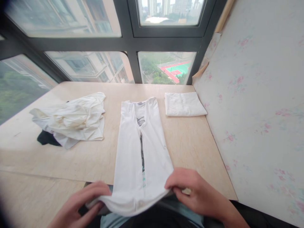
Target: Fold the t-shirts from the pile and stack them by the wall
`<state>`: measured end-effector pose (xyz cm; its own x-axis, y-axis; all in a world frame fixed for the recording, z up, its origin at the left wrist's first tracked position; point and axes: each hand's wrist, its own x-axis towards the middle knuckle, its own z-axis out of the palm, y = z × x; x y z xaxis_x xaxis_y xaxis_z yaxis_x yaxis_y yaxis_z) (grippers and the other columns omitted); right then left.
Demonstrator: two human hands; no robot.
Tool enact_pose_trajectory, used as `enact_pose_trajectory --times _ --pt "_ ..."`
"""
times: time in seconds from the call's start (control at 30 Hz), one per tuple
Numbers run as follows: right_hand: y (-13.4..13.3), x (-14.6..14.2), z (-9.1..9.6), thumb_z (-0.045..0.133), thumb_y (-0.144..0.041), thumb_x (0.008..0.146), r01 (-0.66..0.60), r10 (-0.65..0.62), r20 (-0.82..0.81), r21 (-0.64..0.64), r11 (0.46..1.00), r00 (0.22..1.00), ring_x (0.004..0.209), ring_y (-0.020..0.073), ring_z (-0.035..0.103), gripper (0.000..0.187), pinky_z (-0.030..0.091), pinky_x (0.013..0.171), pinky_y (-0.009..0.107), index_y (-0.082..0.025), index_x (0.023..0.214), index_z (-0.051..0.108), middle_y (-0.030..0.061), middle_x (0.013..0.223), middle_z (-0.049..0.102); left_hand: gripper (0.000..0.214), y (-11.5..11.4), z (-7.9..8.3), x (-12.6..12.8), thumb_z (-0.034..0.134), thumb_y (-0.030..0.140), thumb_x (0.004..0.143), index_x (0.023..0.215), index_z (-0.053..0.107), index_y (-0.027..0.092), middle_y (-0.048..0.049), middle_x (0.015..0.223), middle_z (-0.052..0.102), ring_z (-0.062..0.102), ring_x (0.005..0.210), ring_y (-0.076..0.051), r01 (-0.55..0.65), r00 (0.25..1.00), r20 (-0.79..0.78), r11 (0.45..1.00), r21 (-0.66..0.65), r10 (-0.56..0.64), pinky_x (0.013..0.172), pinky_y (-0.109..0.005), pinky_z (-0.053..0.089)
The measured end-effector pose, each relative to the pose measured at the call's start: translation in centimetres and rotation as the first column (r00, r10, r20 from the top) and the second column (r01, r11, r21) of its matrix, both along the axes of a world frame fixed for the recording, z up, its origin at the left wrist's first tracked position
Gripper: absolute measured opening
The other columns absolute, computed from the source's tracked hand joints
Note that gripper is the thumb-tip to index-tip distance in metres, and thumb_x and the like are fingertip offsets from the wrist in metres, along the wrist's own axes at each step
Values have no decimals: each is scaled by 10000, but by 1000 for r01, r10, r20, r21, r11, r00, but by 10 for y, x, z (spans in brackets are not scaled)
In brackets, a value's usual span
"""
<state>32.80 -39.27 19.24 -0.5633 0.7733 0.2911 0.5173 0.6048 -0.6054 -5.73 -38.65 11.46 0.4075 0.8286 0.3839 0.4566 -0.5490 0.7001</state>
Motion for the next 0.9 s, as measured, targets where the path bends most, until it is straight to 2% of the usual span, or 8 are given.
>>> enact_pose_trajectory --times 0.07,0.13,0.2,0.33,0.5,0.73,0.83,0.9 --pt "47 -4 2 571 -278 926 117 -112 -100 47 992 989 895 201 691 187 578 793 320 -277 1015 736 41 990 735 173 44 17 1 635 354 860 960 724 245 -62 967 717 667 895 -224 -120 986 111 992 -37 124 755 -316 561" --pt "104 -13 -1 628 -346 881 288 -273 -197 52 956 942 818 190 679 216 572 727 307 -246 1038 738 40 1034 734 323 97 26 6 688 437 806 1013 695 189 -60 901 704 659 821 -211 -266 917 274 957 -118 289 697 -300 544" --pt "161 -22 -8 651 -339 848 390 -368 -294 15 921 882 797 169 667 337 563 732 300 -230 1163 699 50 1126 715 526 147 26 14 669 484 792 1213 615 173 -32 855 681 636 743 -176 -297 852 385 933 -203 355 649 -281 523" --pt "228 -31 -35 639 -220 784 530 -523 -339 -82 844 782 840 178 678 383 550 819 333 -150 1158 677 87 1009 728 559 207 12 28 700 463 703 1141 643 120 -10 763 631 585 666 -149 -374 824 369 902 -216 430 587 -258 476" --pt "226 -23 -59 588 -239 811 543 -526 -374 -67 837 764 840 172 686 343 556 807 317 -156 1133 669 78 989 728 519 214 0 27 658 459 751 1156 653 135 -4 765 624 574 678 -140 -402 832 351 903 -151 429 608 -253 470" --pt "223 -22 -60 583 -321 851 621 -574 -434 -41 783 695 903 211 693 313 570 846 366 -152 1099 670 115 1016 732 398 224 -2 30 607 389 814 1136 677 166 3 765 606 581 707 -148 -481 847 241 876 -30 474 713 -281 495" --pt "217 -24 -58 585 -291 848 656 -593 -411 16 755 692 951 231 678 333 549 915 430 -170 1148 664 111 1060 720 439 218 -4 36 578 315 822 1224 628 147 -74 990 656 632 903 -222 -542 826 203 839 37 525 853 -369 516" --pt "205 -26 -58 561 -260 866 655 -575 -356 161 739 737 1048 246 650 352 505 997 471 -180 1198 647 120 1152 691 496 205 -7 41 568 281 829 1302 571 132 -141 1228 611 576 1143 -289 -570 819 174 812 125 547 1002 -445 459"
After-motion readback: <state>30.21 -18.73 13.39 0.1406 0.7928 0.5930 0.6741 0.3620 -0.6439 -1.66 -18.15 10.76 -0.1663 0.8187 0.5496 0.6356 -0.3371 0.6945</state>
